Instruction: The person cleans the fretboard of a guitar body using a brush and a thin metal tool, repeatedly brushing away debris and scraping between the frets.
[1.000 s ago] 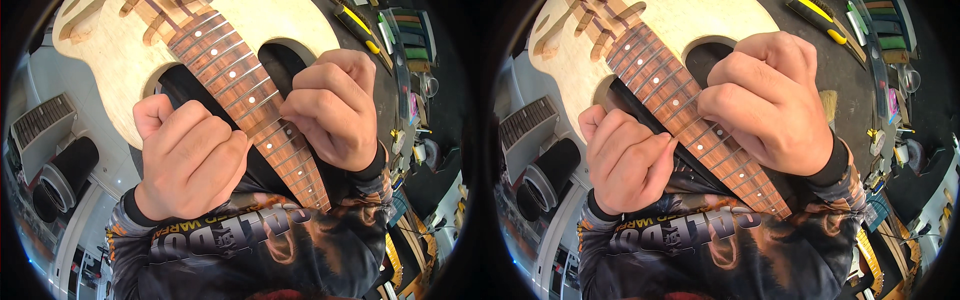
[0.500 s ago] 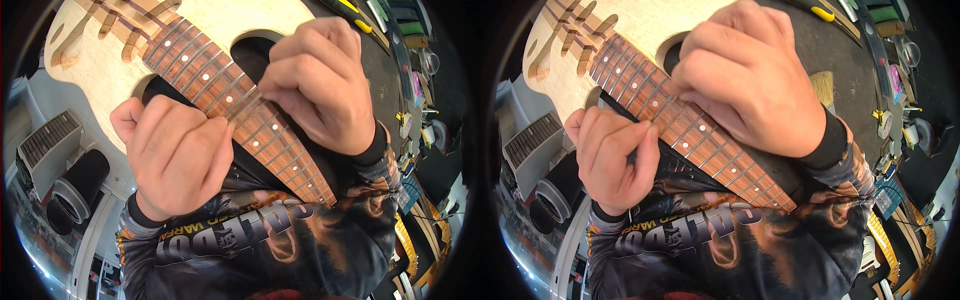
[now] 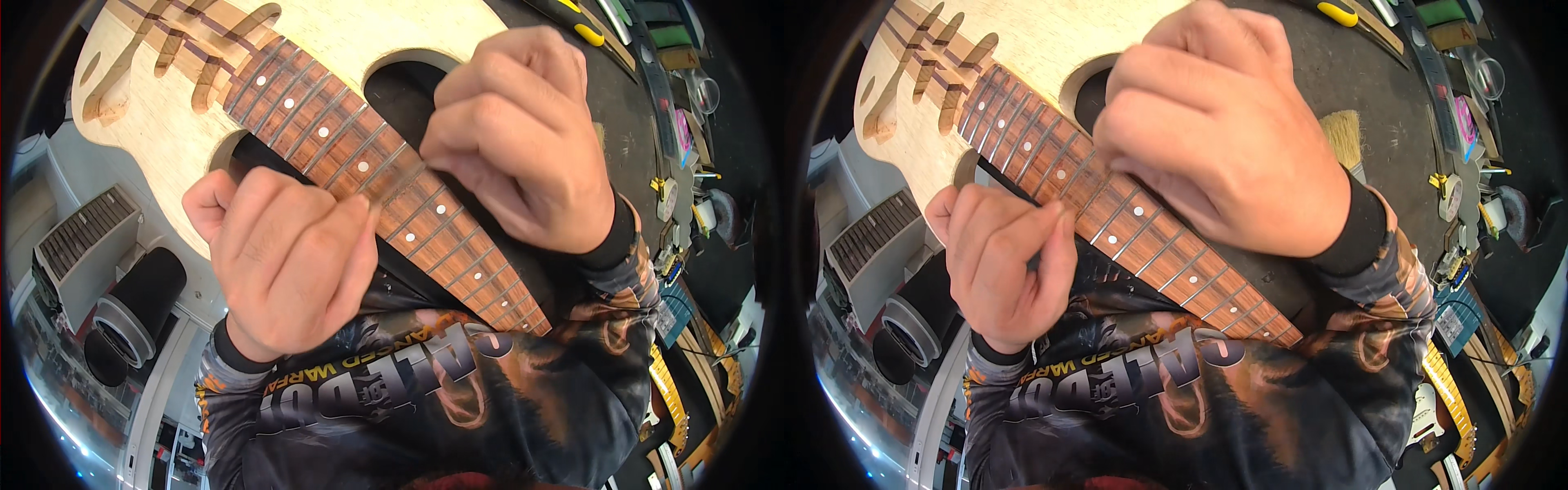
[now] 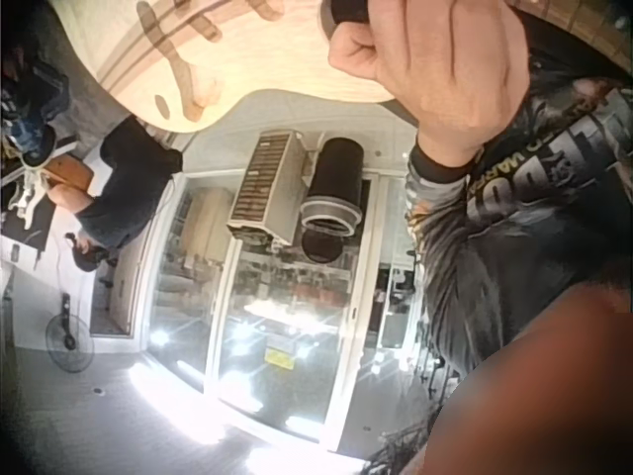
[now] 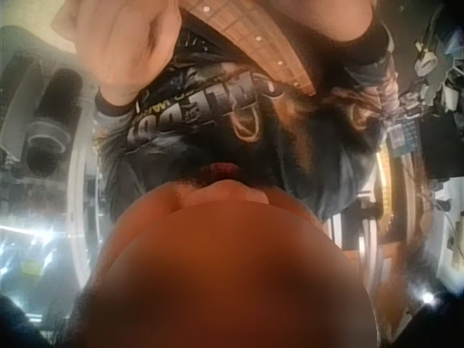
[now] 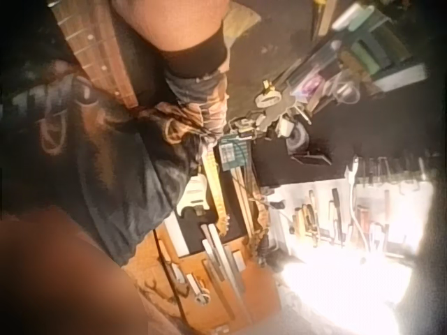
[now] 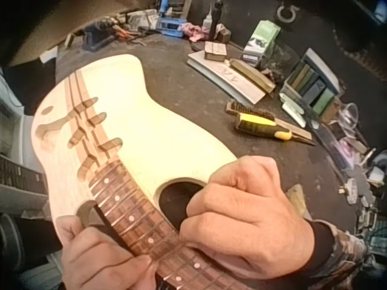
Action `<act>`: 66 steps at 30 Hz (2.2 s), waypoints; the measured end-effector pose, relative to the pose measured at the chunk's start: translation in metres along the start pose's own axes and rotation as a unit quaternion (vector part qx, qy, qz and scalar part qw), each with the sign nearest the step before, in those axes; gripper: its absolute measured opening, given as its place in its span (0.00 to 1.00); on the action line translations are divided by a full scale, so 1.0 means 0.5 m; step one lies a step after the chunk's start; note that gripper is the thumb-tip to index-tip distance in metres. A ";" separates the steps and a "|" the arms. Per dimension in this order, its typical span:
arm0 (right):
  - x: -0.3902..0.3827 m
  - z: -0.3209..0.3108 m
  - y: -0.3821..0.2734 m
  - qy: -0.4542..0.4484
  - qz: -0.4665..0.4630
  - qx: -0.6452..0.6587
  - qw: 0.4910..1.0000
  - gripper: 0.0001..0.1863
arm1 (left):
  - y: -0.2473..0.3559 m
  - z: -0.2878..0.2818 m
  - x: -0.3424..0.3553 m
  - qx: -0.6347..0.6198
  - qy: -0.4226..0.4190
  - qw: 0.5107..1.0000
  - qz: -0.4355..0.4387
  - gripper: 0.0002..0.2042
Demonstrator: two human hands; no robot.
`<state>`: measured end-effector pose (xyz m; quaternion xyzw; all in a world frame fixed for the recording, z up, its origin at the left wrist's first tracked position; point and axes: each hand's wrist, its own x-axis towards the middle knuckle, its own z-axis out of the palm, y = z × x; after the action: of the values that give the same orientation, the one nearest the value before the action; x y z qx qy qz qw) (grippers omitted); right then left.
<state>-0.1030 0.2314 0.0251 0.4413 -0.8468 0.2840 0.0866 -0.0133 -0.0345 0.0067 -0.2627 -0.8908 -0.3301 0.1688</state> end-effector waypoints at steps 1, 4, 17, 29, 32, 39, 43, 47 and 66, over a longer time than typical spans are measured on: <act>-0.004 -0.006 -0.007 -0.023 0.006 0.008 1.000 0.14 | 0.002 -0.003 0.001 0.001 0.000 1.000 0.000 0.17; 0.000 -0.003 -0.003 -0.021 0.008 0.002 1.000 0.15 | 0.003 -0.004 0.007 -0.002 -0.020 1.000 0.007 0.17; 0.045 -0.014 -0.032 -0.020 -0.036 -0.037 0.998 0.18 | 0.007 -0.020 -0.011 -0.013 -0.004 1.000 -0.026 0.16; 0.019 0.034 -0.035 0.005 -0.041 -0.015 0.999 0.16 | 0.013 -0.023 -0.034 0.051 -0.001 0.998 -0.026 0.17; 0.006 0.028 -0.042 -0.019 -0.025 -0.011 0.999 0.15 | 0.010 -0.025 -0.037 0.030 -0.013 0.999 -0.023 0.17; 0.021 0.043 -0.037 0.000 -0.045 -0.030 0.999 0.16 | -0.001 -0.011 -0.046 0.045 0.034 0.998 -0.015 0.17; 0.018 0.027 -0.048 -0.032 -0.038 -0.017 0.999 0.17 | 0.007 -0.022 -0.046 0.022 0.009 0.999 -0.023 0.17; 0.022 0.045 -0.035 -0.004 -0.060 -0.045 0.997 0.17 | -0.007 -0.017 -0.048 0.023 0.023 0.999 -0.016 0.17; 0.028 0.032 -0.049 -0.040 -0.044 -0.006 0.998 0.18 | -0.002 -0.026 -0.057 -0.005 0.011 1.000 -0.023 0.18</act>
<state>-0.0900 0.2017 0.0273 0.4887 -0.8311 0.2564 0.0678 0.0107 -0.0540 0.0022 -0.2395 -0.8931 -0.3412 0.1693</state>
